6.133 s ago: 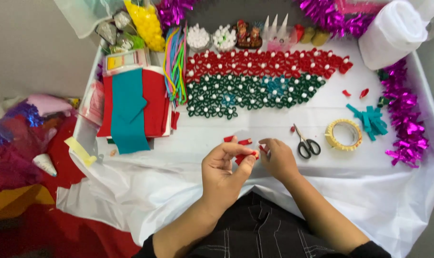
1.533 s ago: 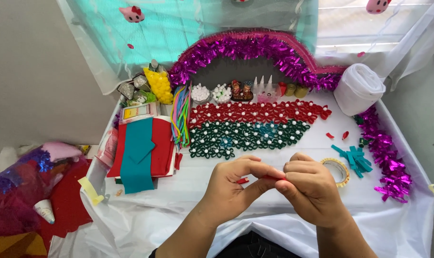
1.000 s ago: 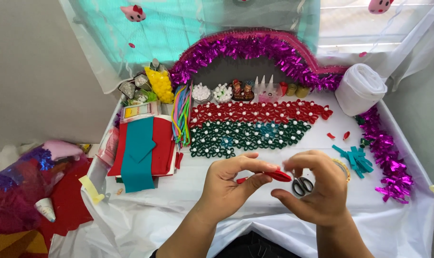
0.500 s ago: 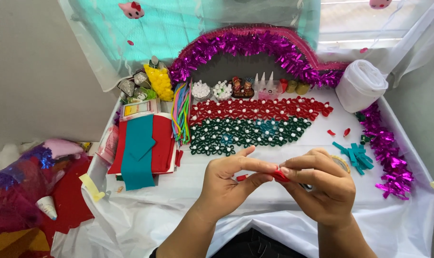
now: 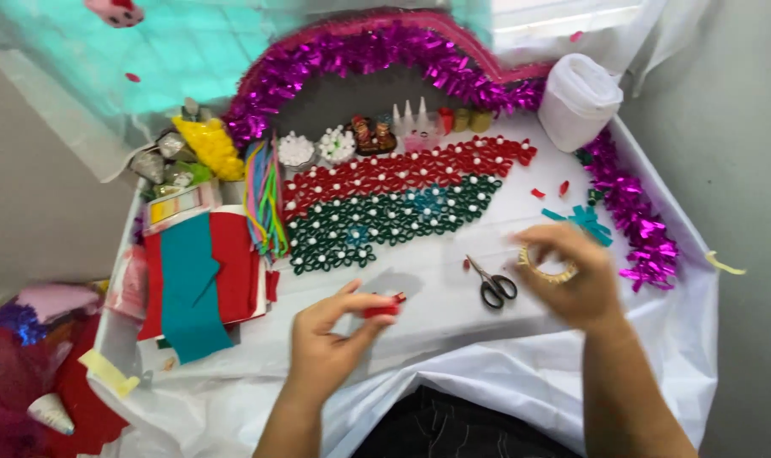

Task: Folding small red fabric strips into decorative flower petal components.

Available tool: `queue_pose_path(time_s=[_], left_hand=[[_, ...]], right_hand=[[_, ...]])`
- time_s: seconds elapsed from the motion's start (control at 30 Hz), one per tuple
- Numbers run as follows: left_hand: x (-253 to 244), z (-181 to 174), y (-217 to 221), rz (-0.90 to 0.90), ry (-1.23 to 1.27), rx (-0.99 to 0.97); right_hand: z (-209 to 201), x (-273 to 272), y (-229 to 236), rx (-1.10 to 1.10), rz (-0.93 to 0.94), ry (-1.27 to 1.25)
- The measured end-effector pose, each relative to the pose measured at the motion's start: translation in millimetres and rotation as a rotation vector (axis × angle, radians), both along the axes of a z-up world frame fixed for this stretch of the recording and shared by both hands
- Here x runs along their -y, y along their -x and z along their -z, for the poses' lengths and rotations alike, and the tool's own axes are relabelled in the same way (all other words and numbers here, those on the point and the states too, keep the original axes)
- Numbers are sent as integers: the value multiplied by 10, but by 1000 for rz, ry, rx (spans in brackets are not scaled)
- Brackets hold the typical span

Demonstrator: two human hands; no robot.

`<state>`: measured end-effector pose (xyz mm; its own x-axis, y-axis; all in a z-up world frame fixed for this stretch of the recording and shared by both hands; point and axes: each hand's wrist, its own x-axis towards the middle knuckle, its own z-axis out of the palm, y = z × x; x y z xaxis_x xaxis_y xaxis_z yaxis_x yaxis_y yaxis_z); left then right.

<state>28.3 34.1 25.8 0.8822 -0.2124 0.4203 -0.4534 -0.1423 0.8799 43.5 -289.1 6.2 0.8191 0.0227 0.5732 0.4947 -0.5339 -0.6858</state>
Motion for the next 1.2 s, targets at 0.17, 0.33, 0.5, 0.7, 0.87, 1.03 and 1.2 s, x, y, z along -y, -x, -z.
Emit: queue_pose_path(time_s=[0.17,0.33,0.5,0.7,0.87,1.03,1.2], left_hand=[[-396,544,70,-200,93,-284],[-564,694,174,-355,125,-539],[-740,837,231,-386,157,-527],[-818,700,240,-479,106,-528],[-832,815,235,-454,156,-531],[-710,709,214,-449,146,-562],[-516,590,130,-460,236,-535]], right_hand=[[736,1134,-308,-372,527,-103],[1368,1545,-551,-690,563,-48],[1528,1481,-798,-797,603,-40],[1435,1416,-947,-972,603,14],[1327,1348,-922,-975,615,42],[1240,1266,-868,-925,617,140],[1126,1191,-809,-761,719,329]])
